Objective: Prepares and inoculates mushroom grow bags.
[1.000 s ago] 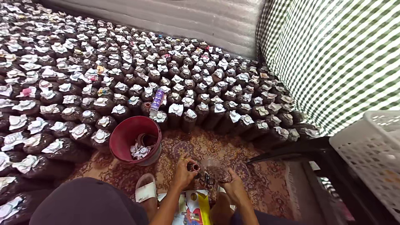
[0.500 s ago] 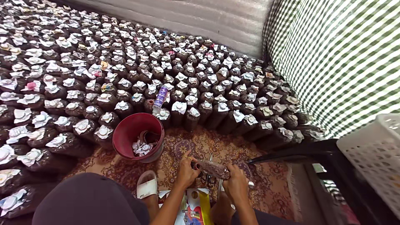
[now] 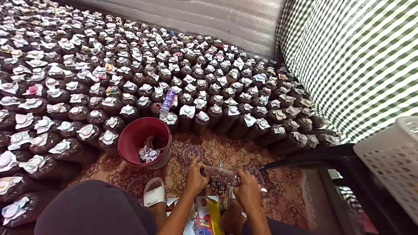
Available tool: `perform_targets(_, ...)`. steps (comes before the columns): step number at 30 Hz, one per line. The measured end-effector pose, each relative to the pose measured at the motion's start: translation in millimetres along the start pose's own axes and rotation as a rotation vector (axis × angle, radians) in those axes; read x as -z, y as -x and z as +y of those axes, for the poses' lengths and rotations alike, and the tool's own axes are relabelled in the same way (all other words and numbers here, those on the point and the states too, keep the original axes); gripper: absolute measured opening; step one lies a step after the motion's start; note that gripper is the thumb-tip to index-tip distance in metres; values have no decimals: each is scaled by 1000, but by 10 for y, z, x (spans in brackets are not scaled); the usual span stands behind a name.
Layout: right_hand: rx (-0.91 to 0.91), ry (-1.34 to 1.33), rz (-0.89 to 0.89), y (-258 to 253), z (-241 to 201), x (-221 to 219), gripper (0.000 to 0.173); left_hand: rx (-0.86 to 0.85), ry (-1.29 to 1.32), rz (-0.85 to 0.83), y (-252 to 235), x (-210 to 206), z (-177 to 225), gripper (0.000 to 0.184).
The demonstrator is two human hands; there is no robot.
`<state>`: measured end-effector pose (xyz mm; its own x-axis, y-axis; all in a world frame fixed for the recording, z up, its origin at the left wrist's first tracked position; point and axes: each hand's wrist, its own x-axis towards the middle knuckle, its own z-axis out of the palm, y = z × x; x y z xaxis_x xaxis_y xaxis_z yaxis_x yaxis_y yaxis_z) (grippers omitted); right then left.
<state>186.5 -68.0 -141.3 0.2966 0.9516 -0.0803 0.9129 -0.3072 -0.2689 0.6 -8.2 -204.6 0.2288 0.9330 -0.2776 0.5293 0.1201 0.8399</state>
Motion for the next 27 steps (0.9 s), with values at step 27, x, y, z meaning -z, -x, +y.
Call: perform_targets(27, -482, -1740, -543, 310, 290, -758, 64, -7, -169, -521, 362, 70, 145, 47)
